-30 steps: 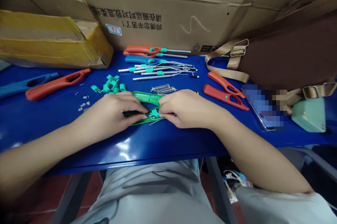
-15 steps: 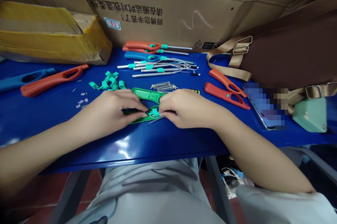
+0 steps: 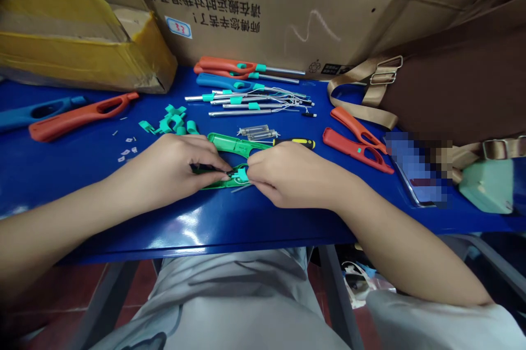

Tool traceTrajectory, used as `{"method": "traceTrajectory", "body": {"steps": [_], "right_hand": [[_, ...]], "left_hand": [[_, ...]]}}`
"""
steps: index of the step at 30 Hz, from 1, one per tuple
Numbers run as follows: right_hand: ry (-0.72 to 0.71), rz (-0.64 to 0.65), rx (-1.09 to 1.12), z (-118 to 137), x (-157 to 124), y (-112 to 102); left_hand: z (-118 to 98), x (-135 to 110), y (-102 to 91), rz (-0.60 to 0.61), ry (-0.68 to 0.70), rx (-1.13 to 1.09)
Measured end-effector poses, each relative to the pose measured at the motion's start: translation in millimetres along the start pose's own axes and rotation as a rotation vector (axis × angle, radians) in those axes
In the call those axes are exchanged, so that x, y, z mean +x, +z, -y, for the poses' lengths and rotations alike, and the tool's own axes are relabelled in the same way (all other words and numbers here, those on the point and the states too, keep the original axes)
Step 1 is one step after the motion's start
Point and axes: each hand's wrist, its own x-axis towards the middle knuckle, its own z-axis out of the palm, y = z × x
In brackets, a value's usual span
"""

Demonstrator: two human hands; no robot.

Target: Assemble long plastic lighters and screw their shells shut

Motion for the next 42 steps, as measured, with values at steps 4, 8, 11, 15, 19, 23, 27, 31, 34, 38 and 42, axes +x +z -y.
{"method": "traceTrajectory", "body": {"steps": [4, 8, 11, 15, 19, 23, 27, 31, 34, 38, 42], "right_hand": [[-0.015, 0.045, -0.187, 10, 0, -3], [0.035, 0.017, -0.080, 8, -1, -2], [0.138, -0.088, 0.084, -1, -1, -1], [0.264, -0.122, 0.196, -8, -3, -1], [0.272, -0.023, 0.275, -10, -3, 0], [0.233, -0.016, 0.311, -10, -2, 0], [0.214, -0.044, 0.307, -9, -2, -1], [0.214, -0.026, 0.289, -7, -3, -2], [0.203, -0.022, 0.259, -5, -2, -3], [0.183, -0.022, 0.199, -3, 0, -2], [0.124, 0.015, 0.093, -3, 1, 0]], "left_hand": [[-1, 0, -0.6, 0.009, -0.011, -0.007], [-2, -1, -0.5, -0.012, -0.047, -0.072], [-2, -2, 0.8, -0.012, -0.056, -0.112], [-1, -3, 2.7, -0.007, -0.084, -0.119], [-3, -3, 3.0, 0.009, -0.106, -0.145], [-6, -4, 3.6, 0.019, -0.092, -0.167], [-9, -5, 4.7, 0.025, -0.058, -0.176], [-14, -5, 5.2, 0.035, -0.010, -0.188], [-16, -5, 6.8, 0.032, -0.002, -0.231], [-16, -4, 10.1, 0.034, -0.031, -0.253], [-15, -5, 11.1, 0.019, -0.046, -0.256]]}}
